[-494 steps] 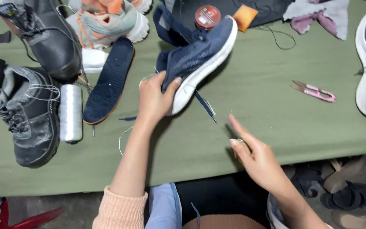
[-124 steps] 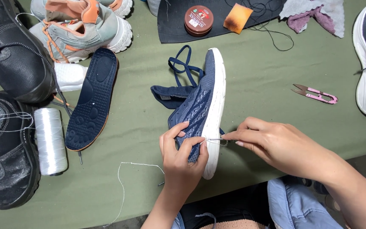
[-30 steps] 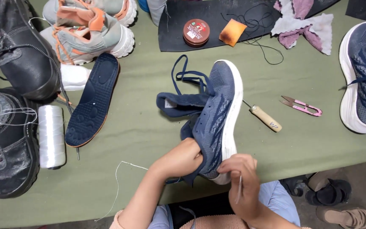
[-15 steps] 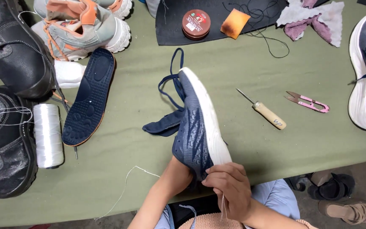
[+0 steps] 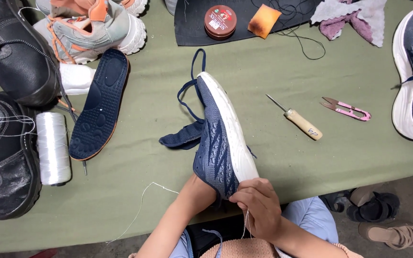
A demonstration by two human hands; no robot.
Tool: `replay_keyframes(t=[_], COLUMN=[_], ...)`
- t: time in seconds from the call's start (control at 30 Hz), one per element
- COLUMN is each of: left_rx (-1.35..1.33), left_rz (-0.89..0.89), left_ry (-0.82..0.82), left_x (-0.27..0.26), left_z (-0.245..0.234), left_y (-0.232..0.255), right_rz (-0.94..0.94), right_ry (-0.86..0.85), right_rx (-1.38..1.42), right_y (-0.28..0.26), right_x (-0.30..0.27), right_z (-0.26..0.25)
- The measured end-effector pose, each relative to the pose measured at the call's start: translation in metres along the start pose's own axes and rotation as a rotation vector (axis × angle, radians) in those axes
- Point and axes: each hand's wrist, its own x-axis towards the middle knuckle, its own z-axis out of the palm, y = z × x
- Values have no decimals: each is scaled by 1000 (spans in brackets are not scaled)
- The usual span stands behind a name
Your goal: The person uses a needle and thread to stitch the sole of a blue sneaker. They repeatedly push the needle through the shoe's edge and pull the thread tight, occasionally adjusting the shoe's position on the table.
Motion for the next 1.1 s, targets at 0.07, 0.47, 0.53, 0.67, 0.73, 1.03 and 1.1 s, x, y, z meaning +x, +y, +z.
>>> replay_keyframes(t=[0.07, 0.47, 0.53, 0.67, 0.73, 1.03, 1.1], left_rx=[23, 113, 118, 164, 177, -71, -9], left_rz=[19, 104, 106, 138, 149, -698, -876], left_ry=[29, 147, 158, 209, 225, -15, 3], left_x=[-1, -22, -22, -20, -29, -124, -153], left_z=[3, 16, 16, 20, 22, -115, -145], left_y=[-2, -20, -23, -24, -25, 46, 41], right_rz=[-3, 16, 15, 43, 46, 71, 77], right_ry=[19, -10, -34, -136, -103, -76, -66], right_rx=[-8, -24, -45, -53, -22, 43, 57], right_y=[1, 5, 9, 17, 13, 13, 12], right_x=[-1, -5, -11, -22, -13, -15, -13], right_z=[0, 4, 4, 1, 0, -2, -2])
